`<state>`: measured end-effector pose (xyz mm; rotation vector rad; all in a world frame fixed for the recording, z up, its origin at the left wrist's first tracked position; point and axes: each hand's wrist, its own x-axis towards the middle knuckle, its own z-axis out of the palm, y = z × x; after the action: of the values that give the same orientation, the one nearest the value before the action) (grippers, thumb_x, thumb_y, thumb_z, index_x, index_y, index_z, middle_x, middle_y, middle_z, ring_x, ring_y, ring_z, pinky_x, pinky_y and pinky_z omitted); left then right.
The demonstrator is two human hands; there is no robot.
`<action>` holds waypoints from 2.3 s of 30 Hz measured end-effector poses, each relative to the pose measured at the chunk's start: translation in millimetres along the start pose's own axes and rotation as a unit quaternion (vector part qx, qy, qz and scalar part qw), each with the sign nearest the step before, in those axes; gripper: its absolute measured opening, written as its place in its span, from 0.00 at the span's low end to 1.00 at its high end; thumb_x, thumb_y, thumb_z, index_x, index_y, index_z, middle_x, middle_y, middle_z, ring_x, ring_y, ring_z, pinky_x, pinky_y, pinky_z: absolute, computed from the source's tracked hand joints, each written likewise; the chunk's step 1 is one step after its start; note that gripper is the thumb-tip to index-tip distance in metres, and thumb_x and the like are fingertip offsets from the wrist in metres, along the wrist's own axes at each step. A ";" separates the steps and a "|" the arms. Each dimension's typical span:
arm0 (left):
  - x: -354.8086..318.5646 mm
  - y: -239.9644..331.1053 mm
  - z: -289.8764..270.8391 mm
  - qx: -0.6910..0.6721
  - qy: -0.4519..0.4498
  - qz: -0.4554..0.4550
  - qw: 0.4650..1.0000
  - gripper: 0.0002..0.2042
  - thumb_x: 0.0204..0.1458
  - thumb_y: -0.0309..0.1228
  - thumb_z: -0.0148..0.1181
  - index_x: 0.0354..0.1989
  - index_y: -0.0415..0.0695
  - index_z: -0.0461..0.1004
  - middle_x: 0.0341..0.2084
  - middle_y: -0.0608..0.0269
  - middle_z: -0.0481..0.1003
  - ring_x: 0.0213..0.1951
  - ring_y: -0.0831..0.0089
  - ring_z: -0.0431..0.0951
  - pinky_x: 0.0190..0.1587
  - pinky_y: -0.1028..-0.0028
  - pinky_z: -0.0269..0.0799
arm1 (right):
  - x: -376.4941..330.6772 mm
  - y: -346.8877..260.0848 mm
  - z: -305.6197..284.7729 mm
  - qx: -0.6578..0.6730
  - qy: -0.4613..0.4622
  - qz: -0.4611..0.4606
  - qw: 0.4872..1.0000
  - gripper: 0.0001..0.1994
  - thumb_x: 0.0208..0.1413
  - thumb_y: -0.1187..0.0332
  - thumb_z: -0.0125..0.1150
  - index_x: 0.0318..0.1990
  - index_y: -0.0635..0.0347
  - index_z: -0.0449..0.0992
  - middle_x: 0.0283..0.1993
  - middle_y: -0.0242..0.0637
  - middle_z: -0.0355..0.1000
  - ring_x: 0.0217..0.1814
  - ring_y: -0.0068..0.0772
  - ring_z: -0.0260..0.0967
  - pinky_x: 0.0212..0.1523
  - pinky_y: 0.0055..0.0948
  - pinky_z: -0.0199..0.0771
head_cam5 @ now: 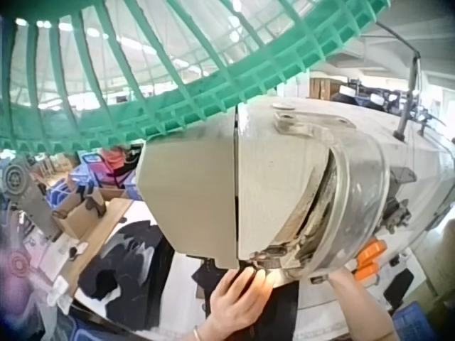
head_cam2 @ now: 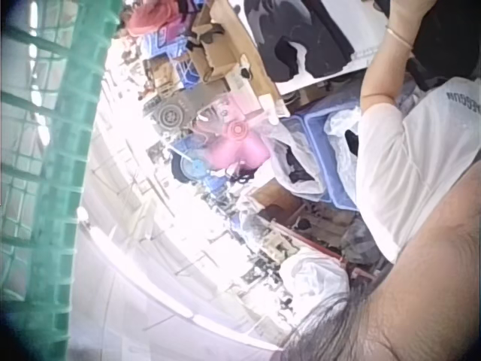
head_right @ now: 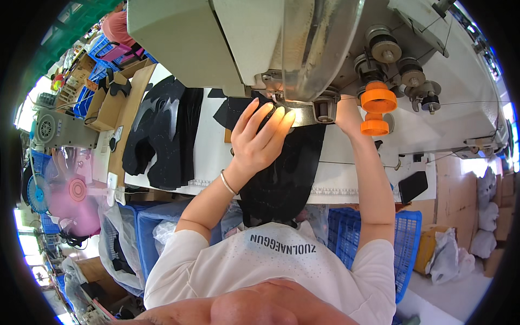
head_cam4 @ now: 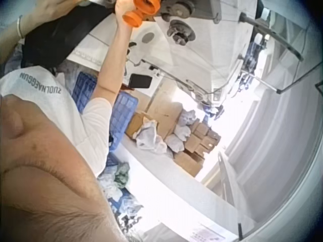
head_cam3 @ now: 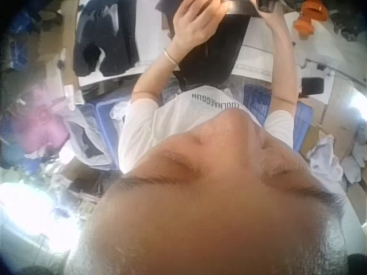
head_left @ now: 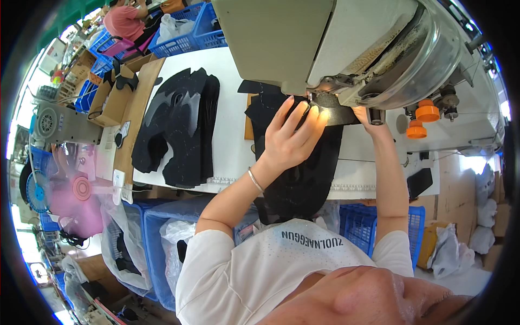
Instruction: The person takes shoe fabric components from a crate and stitches them together using a sewing machine.
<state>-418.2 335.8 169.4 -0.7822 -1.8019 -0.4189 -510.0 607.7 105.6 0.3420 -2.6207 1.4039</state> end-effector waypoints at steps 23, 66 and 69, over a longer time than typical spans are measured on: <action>-12.2 -26.1 -8.0 0.045 -0.031 0.142 0.988 0.17 0.39 0.28 0.68 0.42 0.54 0.84 0.39 0.67 0.76 0.44 0.69 0.78 0.49 0.68 0.77 | -78.3 -142.5 41.7 0.244 0.106 -0.001 0.964 0.13 0.58 0.76 0.60 0.50 0.66 0.77 0.47 0.32 0.74 0.48 0.19 0.69 0.52 0.21 0.68; 2.4 -65.3 -13.9 -0.162 -0.061 -0.004 0.985 0.13 0.42 0.23 0.63 0.39 0.42 0.80 0.40 0.64 0.80 0.46 0.62 0.79 0.53 0.63 0.75 | -93.7 -165.9 80.0 0.209 0.112 -0.037 0.971 0.07 0.60 0.76 0.59 0.44 0.64 0.79 0.34 0.24 0.74 0.29 0.08 0.59 0.30 0.13 0.59; 5.2 -70.7 -11.4 -0.171 -0.068 -0.031 0.982 0.11 0.41 0.23 0.63 0.36 0.43 0.80 0.39 0.64 0.80 0.43 0.62 0.79 0.49 0.63 0.74 | -83.6 -167.0 79.7 0.206 0.121 -0.036 0.970 0.07 0.60 0.76 0.59 0.44 0.64 0.79 0.34 0.24 0.74 0.29 0.07 0.59 0.30 0.13 0.59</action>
<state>-459.8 279.2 184.5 -1.0122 -1.9116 -0.7448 -386.6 462.5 175.5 0.2846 -2.0950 1.8314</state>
